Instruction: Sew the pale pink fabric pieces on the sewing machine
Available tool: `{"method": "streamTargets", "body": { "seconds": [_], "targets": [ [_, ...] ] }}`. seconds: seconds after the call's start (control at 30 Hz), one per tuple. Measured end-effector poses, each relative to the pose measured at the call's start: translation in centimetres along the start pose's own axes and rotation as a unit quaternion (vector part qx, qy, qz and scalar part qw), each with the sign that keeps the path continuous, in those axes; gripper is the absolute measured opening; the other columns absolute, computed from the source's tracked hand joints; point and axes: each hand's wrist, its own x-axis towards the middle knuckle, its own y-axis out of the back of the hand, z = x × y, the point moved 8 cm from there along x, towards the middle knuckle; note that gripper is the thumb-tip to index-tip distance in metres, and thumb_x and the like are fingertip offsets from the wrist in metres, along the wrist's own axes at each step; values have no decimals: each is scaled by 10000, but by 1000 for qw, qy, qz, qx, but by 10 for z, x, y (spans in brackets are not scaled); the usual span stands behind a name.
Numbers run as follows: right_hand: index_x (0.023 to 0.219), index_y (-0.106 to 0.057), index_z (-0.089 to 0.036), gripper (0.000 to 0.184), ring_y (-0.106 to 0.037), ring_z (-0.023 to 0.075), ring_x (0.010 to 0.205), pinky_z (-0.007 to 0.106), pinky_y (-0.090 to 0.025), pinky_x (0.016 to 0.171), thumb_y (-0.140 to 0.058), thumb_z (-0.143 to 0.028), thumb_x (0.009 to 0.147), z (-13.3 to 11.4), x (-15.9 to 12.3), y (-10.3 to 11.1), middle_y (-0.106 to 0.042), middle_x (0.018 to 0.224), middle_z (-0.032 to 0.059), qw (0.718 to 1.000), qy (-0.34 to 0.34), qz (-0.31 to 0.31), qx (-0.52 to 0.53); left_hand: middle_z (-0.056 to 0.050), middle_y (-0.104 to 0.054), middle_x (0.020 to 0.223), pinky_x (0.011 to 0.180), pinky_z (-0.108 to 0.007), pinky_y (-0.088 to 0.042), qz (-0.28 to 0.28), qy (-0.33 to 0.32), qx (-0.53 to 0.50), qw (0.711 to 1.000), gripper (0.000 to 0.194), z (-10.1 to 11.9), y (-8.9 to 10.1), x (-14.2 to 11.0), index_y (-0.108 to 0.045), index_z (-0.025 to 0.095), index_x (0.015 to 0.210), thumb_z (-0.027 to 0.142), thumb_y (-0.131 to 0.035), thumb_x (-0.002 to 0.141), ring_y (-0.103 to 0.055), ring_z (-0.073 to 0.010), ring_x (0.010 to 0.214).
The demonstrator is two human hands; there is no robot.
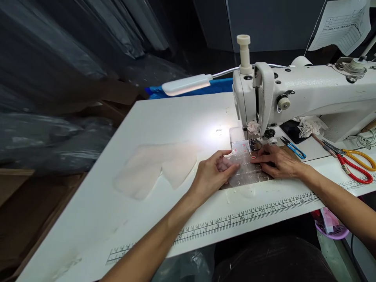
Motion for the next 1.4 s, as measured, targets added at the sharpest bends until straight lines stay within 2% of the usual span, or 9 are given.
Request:
{"method": "streamTargets", "body": {
  "seconds": [0.3,0.53,0.73,0.83,1.0,1.13,1.4],
  "targets": [
    [1147,-716,-195,328,-557,242,994,449,-516,892,-509,-156,896,-4,0,-3,-626,1056,109,999,-31,-12,-42,15,-662,660,511,-271,-540,-21,-40,15,999,600,0,-1,1,-611,153,1177,465,-745,682,-596,-139,521],
    [1176,-699,-197,340,-559,237,1017,430,-513,909,-501,-144,904,-3,0,-4,-632,1092,107,997,-55,-24,-50,17,-661,671,473,-277,-540,-22,-6,-6,1000,610,-7,-1,5,-608,156,1171,454,-750,658,-601,-146,517],
    [1220,-670,-175,345,-563,240,934,401,-526,805,-493,-150,925,-4,7,-6,-631,1051,132,988,-46,-44,-138,6,-673,717,487,-277,-527,1,-37,3,999,557,-4,4,11,-623,180,1138,481,-723,680,-608,-151,555],
    [1217,-667,-159,336,-561,246,915,397,-528,776,-499,-148,926,-4,8,-8,-634,1032,141,985,-41,-47,-162,8,-682,714,560,-290,-540,10,-64,27,998,516,-1,5,10,-635,194,1121,480,-711,698,-604,-146,568],
    [1239,-662,-143,346,-570,242,958,411,-536,846,-499,-161,934,-1,4,-4,-633,1078,143,992,-57,-8,-115,11,-688,713,593,-285,-526,25,-94,68,993,486,0,7,10,-654,201,1104,510,-680,730,-585,-137,565],
    [1241,-664,-153,344,-584,218,959,411,-541,877,-491,-177,944,3,-1,2,-619,1084,132,996,-80,22,-37,3,-691,719,622,-290,-529,23,-90,61,994,477,-1,7,10,-662,194,1090,516,-666,739,-600,-147,596],
    [1186,-705,-241,361,-569,215,1019,435,-522,923,-486,-129,921,3,-2,-2,-600,1106,104,999,-54,6,0,7,-682,700,603,-281,-518,24,-73,51,996,465,-3,8,11,-669,194,1077,507,-680,733,-575,-138,576]
  ]
}}
